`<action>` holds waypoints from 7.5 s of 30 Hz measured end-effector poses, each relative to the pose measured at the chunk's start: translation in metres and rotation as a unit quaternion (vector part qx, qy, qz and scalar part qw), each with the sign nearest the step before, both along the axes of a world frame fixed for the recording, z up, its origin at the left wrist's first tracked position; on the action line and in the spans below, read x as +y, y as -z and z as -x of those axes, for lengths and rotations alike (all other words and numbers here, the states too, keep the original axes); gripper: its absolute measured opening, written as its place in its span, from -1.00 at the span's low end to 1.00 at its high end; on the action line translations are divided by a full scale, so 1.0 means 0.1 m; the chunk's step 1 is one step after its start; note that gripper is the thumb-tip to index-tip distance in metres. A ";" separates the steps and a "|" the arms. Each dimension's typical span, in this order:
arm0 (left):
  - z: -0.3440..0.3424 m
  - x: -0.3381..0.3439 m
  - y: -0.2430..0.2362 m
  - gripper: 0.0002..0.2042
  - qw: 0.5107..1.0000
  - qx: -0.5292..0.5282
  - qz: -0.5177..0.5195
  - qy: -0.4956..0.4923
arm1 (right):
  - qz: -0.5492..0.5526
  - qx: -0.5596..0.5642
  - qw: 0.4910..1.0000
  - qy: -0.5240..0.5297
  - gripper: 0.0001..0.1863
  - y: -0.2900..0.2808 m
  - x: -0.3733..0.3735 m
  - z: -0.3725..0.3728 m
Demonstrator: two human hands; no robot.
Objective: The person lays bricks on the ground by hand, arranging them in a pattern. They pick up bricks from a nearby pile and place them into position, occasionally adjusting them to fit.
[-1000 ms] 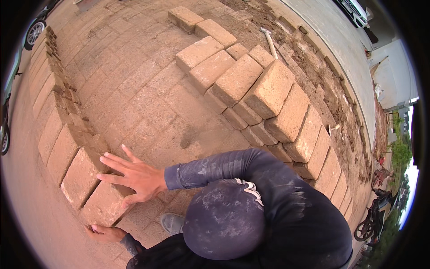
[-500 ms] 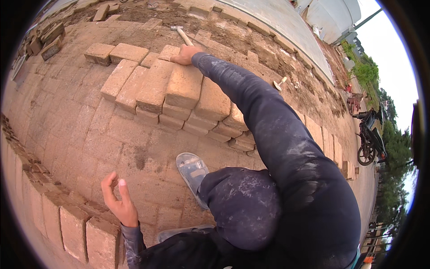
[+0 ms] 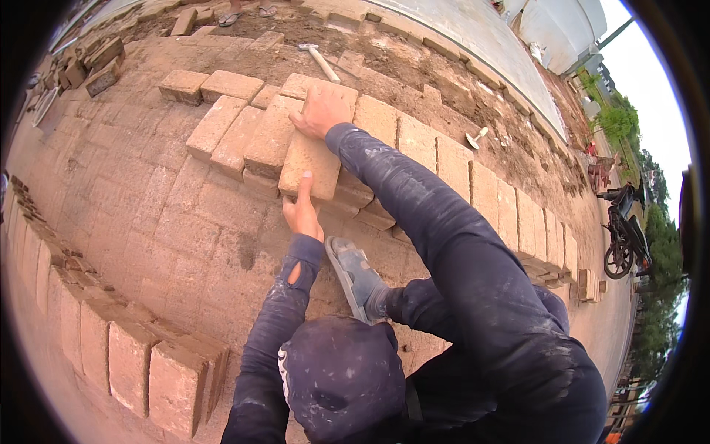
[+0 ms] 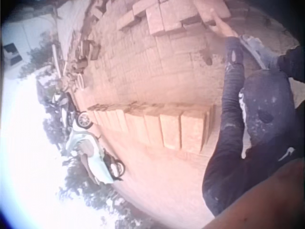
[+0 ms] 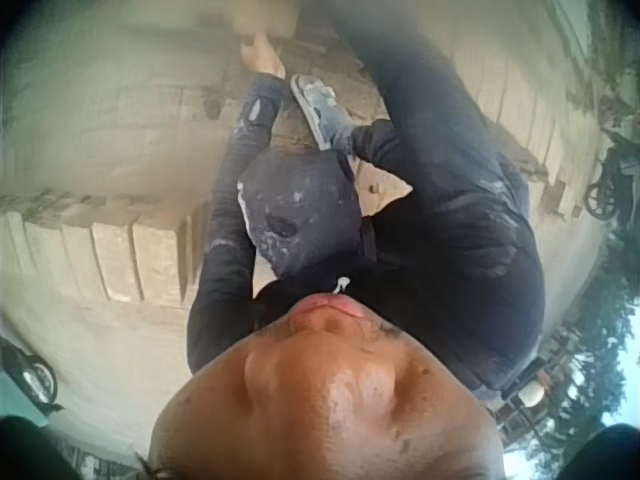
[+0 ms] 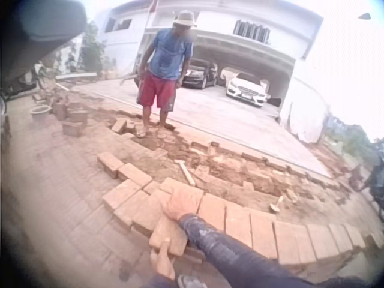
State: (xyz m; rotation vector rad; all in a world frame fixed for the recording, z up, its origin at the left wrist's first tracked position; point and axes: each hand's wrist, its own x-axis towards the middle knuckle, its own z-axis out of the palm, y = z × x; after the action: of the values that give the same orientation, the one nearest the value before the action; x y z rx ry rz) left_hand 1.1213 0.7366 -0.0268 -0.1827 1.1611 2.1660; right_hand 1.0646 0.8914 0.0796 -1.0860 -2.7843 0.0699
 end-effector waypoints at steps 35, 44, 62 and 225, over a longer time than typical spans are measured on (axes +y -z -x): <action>-1.96 -4.42 0.92 0.35 0.599 0.225 0.755 -0.142 | 0.422 -0.062 0.786 -0.447 -0.18 1.68 -3.76 -1.80; -1.92 -4.21 0.99 0.03 0.488 0.289 0.818 -0.097 | 0.420 -0.248 0.650 -0.583 -0.39 1.42 -3.09 -0.85; -0.79 0.01 0.26 -0.10 0.902 0.265 0.238 0.245 | 0.088 -0.015 0.993 0.080 -0.20 0.34 1.46 -0.77; -0.07 -3.70 -0.98 -0.06 0.548 0.313 0.773 0.070 | 0.012 -0.030 0.992 0.123 0.22 1.91 -0.13 3.24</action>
State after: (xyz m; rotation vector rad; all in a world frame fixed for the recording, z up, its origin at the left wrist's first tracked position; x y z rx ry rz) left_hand 1.1282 0.3666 0.0715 -0.0130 3.0290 0.3323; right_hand 0.7410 0.8781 -0.1117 -1.4495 -2.6817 0.0431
